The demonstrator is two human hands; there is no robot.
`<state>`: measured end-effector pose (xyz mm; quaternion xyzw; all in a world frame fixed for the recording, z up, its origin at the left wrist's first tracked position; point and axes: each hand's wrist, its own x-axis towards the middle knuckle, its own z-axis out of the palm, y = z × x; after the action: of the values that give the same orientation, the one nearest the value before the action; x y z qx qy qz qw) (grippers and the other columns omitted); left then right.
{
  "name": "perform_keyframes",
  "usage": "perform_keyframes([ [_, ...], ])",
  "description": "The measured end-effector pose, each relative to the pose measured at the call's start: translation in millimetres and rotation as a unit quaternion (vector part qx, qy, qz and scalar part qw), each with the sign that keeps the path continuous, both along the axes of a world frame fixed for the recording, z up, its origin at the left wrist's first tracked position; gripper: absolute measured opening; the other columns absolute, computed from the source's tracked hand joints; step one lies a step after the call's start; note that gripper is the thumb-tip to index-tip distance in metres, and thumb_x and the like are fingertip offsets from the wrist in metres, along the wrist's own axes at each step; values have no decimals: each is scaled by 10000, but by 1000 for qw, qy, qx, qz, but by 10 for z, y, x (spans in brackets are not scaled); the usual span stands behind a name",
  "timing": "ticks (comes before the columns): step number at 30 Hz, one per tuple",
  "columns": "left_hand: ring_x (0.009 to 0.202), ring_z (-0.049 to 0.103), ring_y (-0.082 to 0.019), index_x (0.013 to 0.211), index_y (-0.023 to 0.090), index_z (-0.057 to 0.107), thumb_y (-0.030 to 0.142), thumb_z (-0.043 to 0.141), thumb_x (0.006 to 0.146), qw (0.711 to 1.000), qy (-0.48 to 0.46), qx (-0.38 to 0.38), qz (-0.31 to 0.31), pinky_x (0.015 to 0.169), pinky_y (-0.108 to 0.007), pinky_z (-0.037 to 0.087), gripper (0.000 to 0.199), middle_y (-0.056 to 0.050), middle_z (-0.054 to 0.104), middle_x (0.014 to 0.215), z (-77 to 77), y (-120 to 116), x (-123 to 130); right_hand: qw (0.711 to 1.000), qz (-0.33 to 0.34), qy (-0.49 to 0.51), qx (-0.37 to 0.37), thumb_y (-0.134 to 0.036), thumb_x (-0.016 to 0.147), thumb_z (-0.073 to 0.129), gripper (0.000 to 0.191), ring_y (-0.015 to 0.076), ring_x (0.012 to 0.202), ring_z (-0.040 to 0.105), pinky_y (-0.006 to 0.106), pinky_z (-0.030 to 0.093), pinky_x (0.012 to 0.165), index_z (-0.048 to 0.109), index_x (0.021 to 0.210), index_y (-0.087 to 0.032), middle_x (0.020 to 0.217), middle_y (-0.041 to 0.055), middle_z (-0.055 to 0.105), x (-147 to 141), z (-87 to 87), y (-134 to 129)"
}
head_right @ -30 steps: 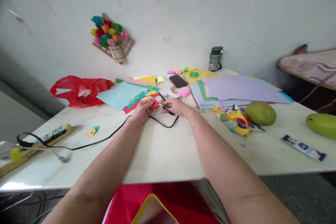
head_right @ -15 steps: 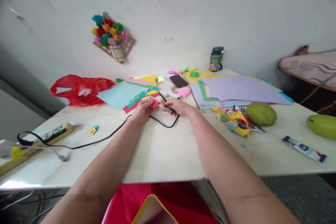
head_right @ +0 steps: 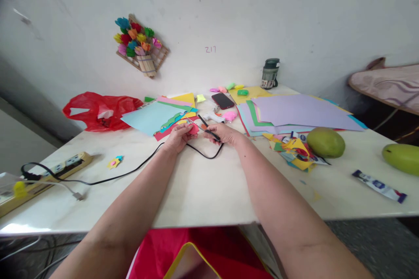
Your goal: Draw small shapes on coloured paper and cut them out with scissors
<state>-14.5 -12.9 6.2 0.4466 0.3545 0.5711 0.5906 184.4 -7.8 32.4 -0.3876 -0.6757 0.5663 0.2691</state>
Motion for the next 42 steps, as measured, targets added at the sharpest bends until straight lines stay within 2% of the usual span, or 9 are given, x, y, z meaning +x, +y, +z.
perform_keyframes([
  [10, 597, 613, -131, 681, 137, 613, 320, 825, 578, 1000, 5, 3, -5, 640, -283, 527, 299, -16, 645, 664, 1, -5, 1, 1000, 3, 1, 4, -269, 797, 663, 154, 54, 387, 420, 155, 315, 337, 572, 748, -154, 498, -46, 504, 2, -52, 45],
  [19, 594, 622, -133, 686, 132, 624, 314, 825, 568, 1000, 1, 0, -2, 649, -287, 532, 296, -21, 655, 664, 1, -4, 5, 1000, 0, -3, 13, -304, 776, 703, 195, 52, 393, 416, 157, 319, 338, 589, 785, -146, 501, -46, 505, -4, -32, 27],
  [24, 596, 624, -135, 682, 140, 607, 317, 810, 603, 1000, 11, 5, -8, 645, -285, 525, 280, -22, 655, 667, -9, 5, -2, 1000, -2, 4, 13, -322, 743, 730, 226, 52, 386, 423, 162, 314, 335, 587, 757, -148, 494, -46, 510, -3, -37, 31],
  [34, 591, 629, -142, 690, 132, 606, 315, 818, 583, 1000, 4, 3, -7, 644, -292, 523, 301, -26, 656, 671, -8, 7, 2, 1000, -11, -12, 7, -307, 747, 727, 218, 44, 375, 409, 157, 301, 337, 575, 749, -151, 489, -58, 497, -29, 6, -5],
  [42, 601, 632, -138, 696, 135, 605, 316, 814, 594, 1000, 5, 4, 2, 648, -284, 533, 295, -25, 661, 672, -2, 1, 8, 1000, -4, -19, 21, -366, 706, 754, 285, 51, 382, 446, 157, 292, 326, 562, 706, -154, 499, -40, 535, -26, -40, 36],
])
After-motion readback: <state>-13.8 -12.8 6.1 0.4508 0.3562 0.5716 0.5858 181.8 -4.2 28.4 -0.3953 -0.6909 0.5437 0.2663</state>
